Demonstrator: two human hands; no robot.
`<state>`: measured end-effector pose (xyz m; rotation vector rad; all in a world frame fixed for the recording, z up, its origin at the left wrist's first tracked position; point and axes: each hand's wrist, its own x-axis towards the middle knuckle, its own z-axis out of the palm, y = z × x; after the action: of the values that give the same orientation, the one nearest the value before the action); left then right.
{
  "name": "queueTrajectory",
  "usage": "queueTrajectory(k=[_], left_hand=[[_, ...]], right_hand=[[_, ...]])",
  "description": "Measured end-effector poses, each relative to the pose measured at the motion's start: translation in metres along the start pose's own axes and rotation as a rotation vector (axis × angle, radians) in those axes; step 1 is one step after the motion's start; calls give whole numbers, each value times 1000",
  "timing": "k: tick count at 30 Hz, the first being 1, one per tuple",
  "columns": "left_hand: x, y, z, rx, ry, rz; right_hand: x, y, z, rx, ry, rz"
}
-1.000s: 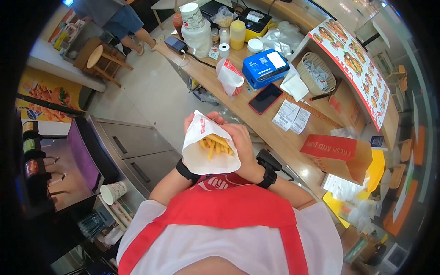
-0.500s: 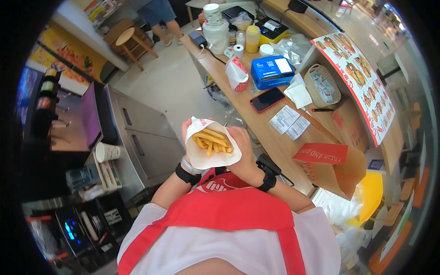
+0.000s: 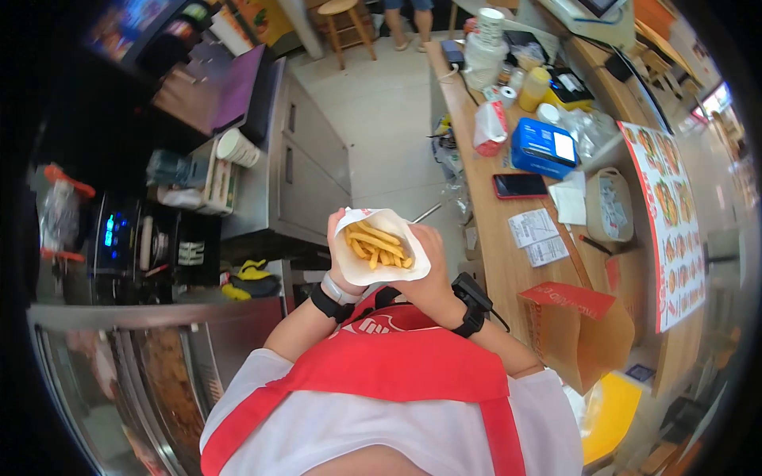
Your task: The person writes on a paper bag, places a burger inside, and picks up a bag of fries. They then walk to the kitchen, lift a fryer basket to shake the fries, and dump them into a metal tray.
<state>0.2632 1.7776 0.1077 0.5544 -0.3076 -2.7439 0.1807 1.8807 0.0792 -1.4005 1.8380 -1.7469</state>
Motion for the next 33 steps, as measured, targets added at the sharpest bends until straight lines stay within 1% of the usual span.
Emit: queueTrajectory(k=[2, 4, 6, 8, 10, 12, 13, 14, 16, 18, 20, 22, 23, 25, 26, 28, 30, 32, 33], left_hand=[[-12, 2, -5, -29, -12, 76], [-24, 4, -8, 63, 108, 207], [-39, 8, -14, 68, 112, 313], [-57, 12, -26, 38, 188, 428], [-75, 16, -44, -30, 294, 515], [-108, 19, -41, -28, 352, 518], [-120, 19, -53, -10, 373, 528], [-138, 19, -54, 16, 430, 524], [-164, 13, -77, 123, 569, 575], [-196, 7, -88, 107, 513, 649], [-230, -3, -94, 114, 556, 730], [-264, -14, -97, 96, 598, 807], [-282, -20, -100, 110, 600, 834], [-310, -33, -109, 151, 571, 914], [-322, -39, -110, 152, 575, 939], [-345, -52, -105, 201, 560, 1040], [-364, -65, -109, 227, 542, 1053], [-379, -76, -112, 84, 403, 995], [-386, -81, -111, 93, 385, 956]], right_hand=[[-2, -3, 8, 53, -40, 10], [-5, -4, 18, 234, -40, 98], [-2, -20, 24, 252, -101, 56], [3, -35, 31, 69, -129, -105], [2, -44, 44, 105, -202, -58], [0, -56, 55, 151, -316, 59], [-1, -56, 63, 186, -369, 19], [-2, -57, 72, 206, -399, 13], [-9, -68, 90, 245, -466, -29], [-16, -86, 105, 301, -612, 269], [-28, -101, 125, 344, -686, 185], [-40, -115, 138, 377, -811, 281], [-48, -119, 146, 383, -838, 263], [-63, -125, 162, 503, -961, 304], [-71, -132, 168, 512, -978, 286], [-87, -148, 180, 602, -1020, 336], [-101, -157, 188, 620, -1048, 340], [-112, -159, 194, 562, -1138, 255], [-116, -159, 196, 544, -1163, 214]])
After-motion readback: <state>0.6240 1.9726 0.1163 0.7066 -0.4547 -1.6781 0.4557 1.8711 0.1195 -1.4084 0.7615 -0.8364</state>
